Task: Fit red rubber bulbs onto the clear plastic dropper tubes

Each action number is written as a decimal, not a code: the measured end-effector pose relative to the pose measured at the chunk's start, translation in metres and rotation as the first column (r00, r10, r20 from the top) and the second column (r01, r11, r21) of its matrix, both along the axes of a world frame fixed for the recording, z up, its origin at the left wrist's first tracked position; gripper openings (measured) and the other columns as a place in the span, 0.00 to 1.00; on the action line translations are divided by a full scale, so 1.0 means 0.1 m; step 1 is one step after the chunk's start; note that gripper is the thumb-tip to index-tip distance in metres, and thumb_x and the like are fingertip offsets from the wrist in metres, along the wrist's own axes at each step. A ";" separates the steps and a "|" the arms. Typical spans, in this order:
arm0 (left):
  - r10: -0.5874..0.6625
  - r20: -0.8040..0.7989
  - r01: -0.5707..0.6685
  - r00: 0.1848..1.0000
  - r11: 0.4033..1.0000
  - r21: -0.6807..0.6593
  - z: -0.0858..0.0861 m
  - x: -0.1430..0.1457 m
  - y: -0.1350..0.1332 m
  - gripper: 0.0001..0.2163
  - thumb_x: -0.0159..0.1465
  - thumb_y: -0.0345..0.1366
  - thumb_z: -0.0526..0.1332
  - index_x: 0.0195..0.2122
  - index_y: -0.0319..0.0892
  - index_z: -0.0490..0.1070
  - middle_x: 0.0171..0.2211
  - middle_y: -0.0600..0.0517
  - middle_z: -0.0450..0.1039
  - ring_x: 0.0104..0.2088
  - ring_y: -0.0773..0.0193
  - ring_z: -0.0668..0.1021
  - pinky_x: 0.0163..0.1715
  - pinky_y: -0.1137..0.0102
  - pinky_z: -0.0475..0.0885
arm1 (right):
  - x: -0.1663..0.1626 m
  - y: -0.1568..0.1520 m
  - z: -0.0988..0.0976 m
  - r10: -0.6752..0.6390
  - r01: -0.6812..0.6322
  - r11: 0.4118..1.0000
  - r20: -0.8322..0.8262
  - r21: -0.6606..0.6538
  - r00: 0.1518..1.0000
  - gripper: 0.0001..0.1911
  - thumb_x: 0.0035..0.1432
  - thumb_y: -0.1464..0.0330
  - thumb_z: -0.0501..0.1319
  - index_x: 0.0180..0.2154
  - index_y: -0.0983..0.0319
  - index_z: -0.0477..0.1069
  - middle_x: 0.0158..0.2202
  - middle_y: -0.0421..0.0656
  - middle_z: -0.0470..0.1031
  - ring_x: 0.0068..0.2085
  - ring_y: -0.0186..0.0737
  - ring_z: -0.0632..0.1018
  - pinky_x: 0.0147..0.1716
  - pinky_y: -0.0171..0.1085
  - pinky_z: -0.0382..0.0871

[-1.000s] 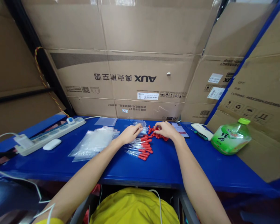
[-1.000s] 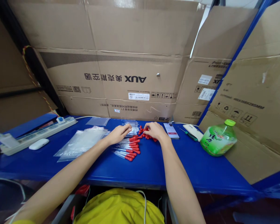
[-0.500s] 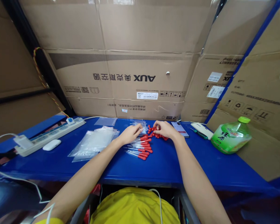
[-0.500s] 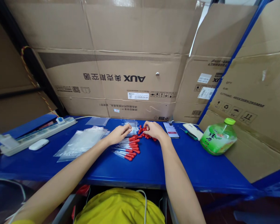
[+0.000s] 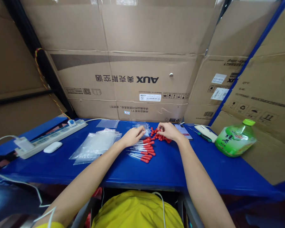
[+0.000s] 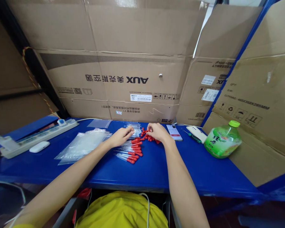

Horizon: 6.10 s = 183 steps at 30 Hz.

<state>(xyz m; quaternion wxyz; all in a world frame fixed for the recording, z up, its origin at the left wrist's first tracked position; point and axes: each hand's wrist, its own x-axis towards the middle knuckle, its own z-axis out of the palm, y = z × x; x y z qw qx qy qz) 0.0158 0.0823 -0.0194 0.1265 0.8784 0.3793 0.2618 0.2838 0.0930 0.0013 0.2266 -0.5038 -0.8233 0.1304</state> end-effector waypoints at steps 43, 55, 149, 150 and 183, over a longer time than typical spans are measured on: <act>0.014 0.315 -0.040 0.949 0.996 0.076 0.13 -0.02 -0.06 0.19 0.75 0.45 0.53 0.40 0.39 0.80 0.37 0.48 0.82 0.36 0.59 0.80 0.41 0.68 0.70 | -0.71 -0.03 -0.24 0.154 -0.180 0.982 -0.785 0.055 0.600 0.17 0.53 0.54 0.72 0.38 0.60 0.81 0.33 0.45 0.83 0.36 0.46 0.83 0.40 0.43 0.78; -0.013 0.127 -0.008 0.992 0.987 0.158 0.25 -0.08 -0.11 0.20 0.76 0.43 0.52 0.37 0.39 0.80 0.35 0.47 0.81 0.31 0.62 0.77 0.33 0.70 0.64 | -0.72 -0.10 -0.18 0.145 -0.192 0.981 -0.781 0.033 0.608 0.14 0.52 0.57 0.71 0.36 0.60 0.82 0.33 0.45 0.85 0.36 0.47 0.85 0.39 0.43 0.79; 0.026 0.310 -0.075 0.950 0.986 0.146 0.26 -0.04 -0.07 0.19 0.73 0.48 0.58 0.40 0.41 0.84 0.33 0.48 0.77 0.31 0.64 0.73 0.35 0.69 0.65 | -0.69 -0.12 -0.10 0.070 -0.186 0.982 -0.845 -0.035 0.530 0.20 0.48 0.53 0.74 0.38 0.60 0.80 0.27 0.42 0.81 0.29 0.42 0.81 0.32 0.41 0.78; 0.039 0.334 -0.090 0.942 0.986 0.138 0.26 -0.03 -0.07 0.18 0.72 0.48 0.59 0.41 0.41 0.83 0.33 0.48 0.77 0.31 0.64 0.73 0.35 0.69 0.66 | -0.68 -0.12 -0.09 0.062 -0.179 0.983 -0.845 -0.040 0.532 0.21 0.48 0.53 0.74 0.38 0.60 0.80 0.27 0.42 0.81 0.29 0.43 0.81 0.32 0.41 0.78; -0.004 0.396 0.012 0.918 1.000 -0.017 0.19 -0.09 0.00 0.18 0.71 0.45 0.59 0.39 0.38 0.84 0.30 0.49 0.74 0.33 0.61 0.74 0.37 0.67 0.64 | -0.67 -0.12 -0.16 0.086 -0.217 0.976 -0.861 -0.029 0.501 0.17 0.48 0.55 0.75 0.35 0.60 0.82 0.28 0.43 0.84 0.30 0.46 0.84 0.33 0.41 0.81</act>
